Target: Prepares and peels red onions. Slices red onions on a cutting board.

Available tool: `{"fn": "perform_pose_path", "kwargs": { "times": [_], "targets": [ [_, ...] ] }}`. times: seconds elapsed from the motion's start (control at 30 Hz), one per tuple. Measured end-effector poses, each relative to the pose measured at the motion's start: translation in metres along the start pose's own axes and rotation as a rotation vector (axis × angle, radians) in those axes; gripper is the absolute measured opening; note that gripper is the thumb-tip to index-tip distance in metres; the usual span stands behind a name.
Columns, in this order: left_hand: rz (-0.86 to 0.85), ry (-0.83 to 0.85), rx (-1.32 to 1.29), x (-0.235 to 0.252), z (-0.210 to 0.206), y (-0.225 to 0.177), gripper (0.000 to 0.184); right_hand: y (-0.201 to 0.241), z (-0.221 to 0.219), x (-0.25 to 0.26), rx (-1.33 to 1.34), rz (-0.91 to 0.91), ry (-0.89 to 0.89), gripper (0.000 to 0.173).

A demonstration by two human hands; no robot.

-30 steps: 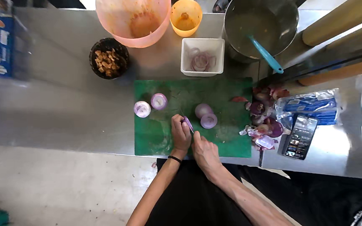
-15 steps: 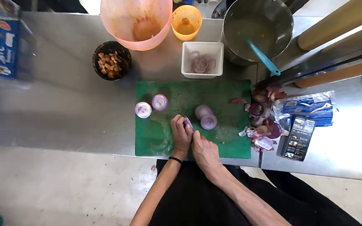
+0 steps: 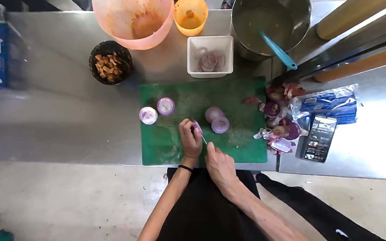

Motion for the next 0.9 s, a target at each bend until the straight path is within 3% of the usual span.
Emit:
{"fn": "perform_pose_path", "kwargs": {
  "times": [0.3,0.43,0.57,0.83,0.9],
  "targets": [
    [0.077,0.006,0.003,0.008,-0.003,0.002,0.03,-0.002,0.001,0.015,-0.009,0.011,0.038,0.014],
    [0.16,0.105,0.047,0.007,0.0,-0.006,0.031,-0.004,0.003,0.018,-0.022,0.003,0.009,0.014],
    [0.144,0.032,0.011,0.015,-0.004,0.002,0.031,-0.002,0.004,0.026,0.023,0.006,0.035,0.015],
    [0.141,0.155,0.061,0.008,0.009,0.0,0.03,-0.002,0.001,0.03,0.001,0.0,0.032,0.014],
    [0.056,0.183,0.143,0.01,0.009,0.001,0.031,-0.002,0.003,0.03,-0.01,0.008,0.03,0.014]
  ]
}}
Point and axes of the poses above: each hand's wrist, its own x-axis towards the middle knuckle, its own z-axis out of the back of the hand, y = z × x, the point moved 7 cm from there along x, towards the middle knuckle, and after that the axes turned 12 degrees about z, right-handed, at the moved point
